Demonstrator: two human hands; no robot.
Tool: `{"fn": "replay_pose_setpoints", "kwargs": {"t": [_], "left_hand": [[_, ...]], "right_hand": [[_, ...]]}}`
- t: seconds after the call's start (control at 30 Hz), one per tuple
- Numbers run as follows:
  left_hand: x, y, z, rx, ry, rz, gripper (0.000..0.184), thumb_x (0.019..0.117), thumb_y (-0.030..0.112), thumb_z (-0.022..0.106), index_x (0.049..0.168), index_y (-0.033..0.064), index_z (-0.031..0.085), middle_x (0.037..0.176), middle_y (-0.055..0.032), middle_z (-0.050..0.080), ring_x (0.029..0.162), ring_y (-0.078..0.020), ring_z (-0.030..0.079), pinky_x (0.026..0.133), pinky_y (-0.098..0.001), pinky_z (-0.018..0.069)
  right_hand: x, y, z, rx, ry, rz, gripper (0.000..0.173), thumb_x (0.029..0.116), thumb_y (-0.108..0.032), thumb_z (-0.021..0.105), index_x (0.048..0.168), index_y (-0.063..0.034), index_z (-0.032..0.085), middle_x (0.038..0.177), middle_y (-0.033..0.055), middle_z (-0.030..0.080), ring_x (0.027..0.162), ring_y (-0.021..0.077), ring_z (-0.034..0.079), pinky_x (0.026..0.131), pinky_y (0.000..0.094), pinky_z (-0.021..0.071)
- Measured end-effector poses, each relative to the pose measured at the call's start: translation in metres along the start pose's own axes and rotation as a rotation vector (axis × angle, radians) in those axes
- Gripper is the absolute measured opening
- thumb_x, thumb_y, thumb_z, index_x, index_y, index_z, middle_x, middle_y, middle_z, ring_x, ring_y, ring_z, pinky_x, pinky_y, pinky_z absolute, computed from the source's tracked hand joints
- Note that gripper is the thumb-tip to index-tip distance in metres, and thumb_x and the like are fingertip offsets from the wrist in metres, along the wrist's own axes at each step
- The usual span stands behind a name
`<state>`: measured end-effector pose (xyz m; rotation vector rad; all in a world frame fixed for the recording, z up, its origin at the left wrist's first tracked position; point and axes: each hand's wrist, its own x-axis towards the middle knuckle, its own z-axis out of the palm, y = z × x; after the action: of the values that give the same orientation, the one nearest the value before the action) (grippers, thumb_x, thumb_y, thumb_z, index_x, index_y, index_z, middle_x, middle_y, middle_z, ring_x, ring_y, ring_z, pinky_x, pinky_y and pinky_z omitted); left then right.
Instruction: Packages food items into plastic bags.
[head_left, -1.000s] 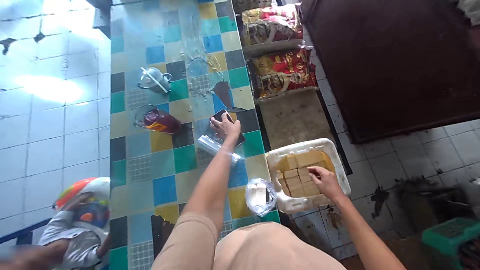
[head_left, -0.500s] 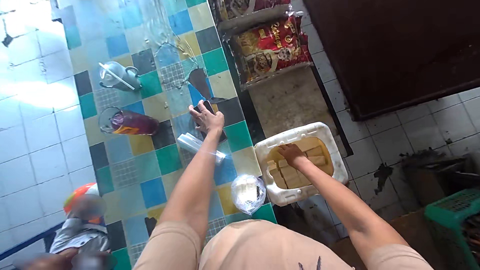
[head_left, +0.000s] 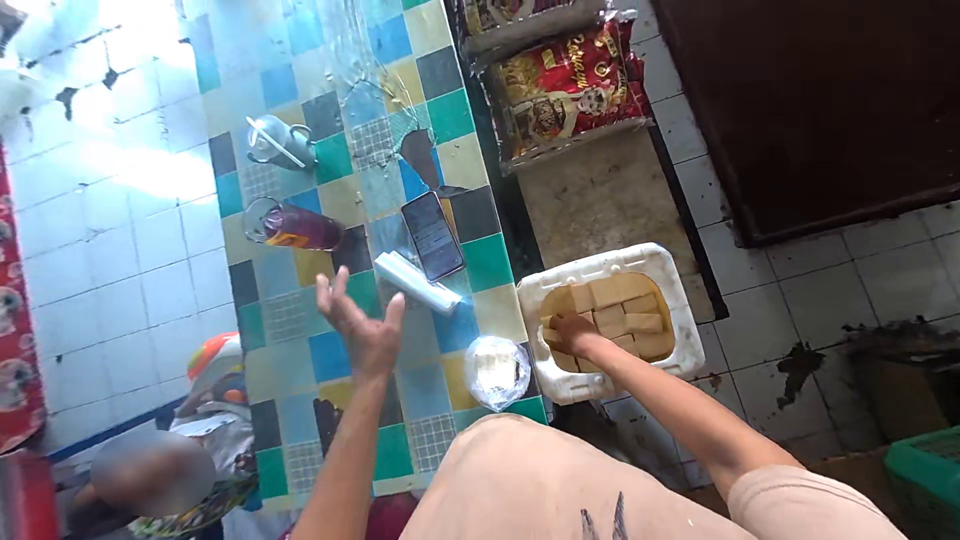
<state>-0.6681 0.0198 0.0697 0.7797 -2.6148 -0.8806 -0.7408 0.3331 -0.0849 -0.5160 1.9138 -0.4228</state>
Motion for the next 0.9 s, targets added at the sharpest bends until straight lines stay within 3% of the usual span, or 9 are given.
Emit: {"fn": "replay_pose_setpoints", "kwargs": {"t": [0.1,0.2,0.37,0.43,0.5,0.6,0.67,0.77,0.9], "left_hand": [[-0.059,-0.011,-0.027,-0.018,0.015,-0.123,0.08,0.0867,0.024,0.07,0.152,-0.0055,0.034,0.164,-0.031,0.015,0.152,-0.0419,0.02,0.115,-0.0576,0.0305],[-0.113,-0.019,-0.044,-0.027,0.022,-0.227,0.076,0.0866,0.023,0.067,0.149,-0.0089,0.037,0.162,-0.0337,0.019,0.149,-0.0442,0.025,0.113,-0.0565,0.0346],[-0.18,-0.029,-0.056,-0.077,0.097,-0.345,0.072,0.0865,0.017,0.064,0.146,-0.0134,0.037,0.158,-0.0349,0.027,0.143,-0.0413,0.037,0.109,-0.0497,0.0428],[-0.203,-0.028,-0.055,-0.096,0.105,-0.389,0.071,0.0879,0.015,0.063,0.145,-0.015,0.036,0.157,-0.0359,0.029,0.141,-0.0423,0.04,0.107,-0.0495,0.0444],[-0.223,-0.024,-0.049,-0.118,0.093,-0.435,0.069,0.0874,0.011,0.062,0.145,-0.0154,0.036,0.157,-0.0354,0.03,0.139,-0.0422,0.043,0.104,-0.0495,0.0469],[-0.249,-0.022,-0.037,-0.124,0.084,-0.475,0.066,0.0865,0.009,0.063,0.144,-0.0148,0.039,0.155,-0.0349,0.033,0.133,-0.0417,0.05,0.099,-0.0486,0.0504],[-0.263,-0.021,-0.029,-0.14,0.088,-0.503,0.065,0.0868,0.007,0.062,0.144,-0.014,0.039,0.154,-0.0343,0.035,0.131,-0.0401,0.052,0.098,-0.0467,0.0513],[-0.275,-0.018,-0.026,-0.141,0.1,-0.531,0.065,0.0869,0.007,0.061,0.144,-0.0136,0.039,0.151,-0.0342,0.04,0.127,-0.0375,0.056,0.096,-0.0434,0.0532],[-0.277,-0.014,-0.024,-0.168,0.14,-0.577,0.066,0.0879,0.007,0.06,0.146,-0.0123,0.037,0.149,-0.0345,0.041,0.125,-0.0368,0.058,0.097,-0.0428,0.0529]], "right_hand": [[0.011,-0.003,0.002,-0.029,-0.028,-0.022,0.052,0.0936,-0.023,0.074,0.136,0.0023,0.06,0.147,0.0287,0.049,0.14,0.0451,0.045,0.114,0.0584,0.0397],[0.014,0.001,-0.007,-0.067,-0.059,-0.05,0.05,0.0942,-0.022,0.073,0.137,-0.0003,0.06,0.144,0.0279,0.053,0.135,0.0446,0.051,0.111,0.0607,0.0418],[0.015,0.015,-0.055,-0.116,-0.03,-0.109,0.042,0.0938,-0.017,0.073,0.133,-0.0043,0.063,0.129,0.0263,0.064,0.125,0.0455,0.059,0.105,0.0664,0.0438],[0.02,0.018,-0.076,-0.169,-0.063,-0.107,0.041,0.0961,-0.011,0.068,0.137,-0.0085,0.061,0.133,0.0241,0.064,0.127,0.0453,0.059,0.104,0.0687,0.0435],[0.029,0.018,-0.089,-0.207,-0.188,-0.115,0.046,0.1008,-0.001,0.059,0.146,-0.0047,0.053,0.143,0.0272,0.056,0.134,0.046,0.053,0.11,0.0643,0.0391],[0.047,0.024,-0.077,-0.368,-0.235,-0.212,0.048,0.0885,0.014,0.064,0.136,0.007,0.058,0.142,0.0298,0.055,0.134,0.0454,0.052,0.112,0.0611,0.0398],[0.048,0.017,-0.071,-0.536,-0.232,-0.232,0.048,0.0887,0.011,0.066,0.136,0.0085,0.057,0.144,0.0292,0.053,0.136,0.0451,0.05,0.112,0.06,0.0402],[0.035,-0.012,-0.061,-0.626,-0.241,-0.083,0.037,0.1067,-0.001,0.044,0.142,0.0089,0.052,0.15,0.0274,0.05,0.143,0.0428,0.045,0.117,0.0573,0.0357],[0.033,-0.037,-0.05,-0.724,-0.29,0.026,0.035,0.1065,-0.006,0.045,0.133,0.0133,0.057,0.144,0.0309,0.054,0.138,0.0466,0.049,0.111,0.0621,0.0387]]}}
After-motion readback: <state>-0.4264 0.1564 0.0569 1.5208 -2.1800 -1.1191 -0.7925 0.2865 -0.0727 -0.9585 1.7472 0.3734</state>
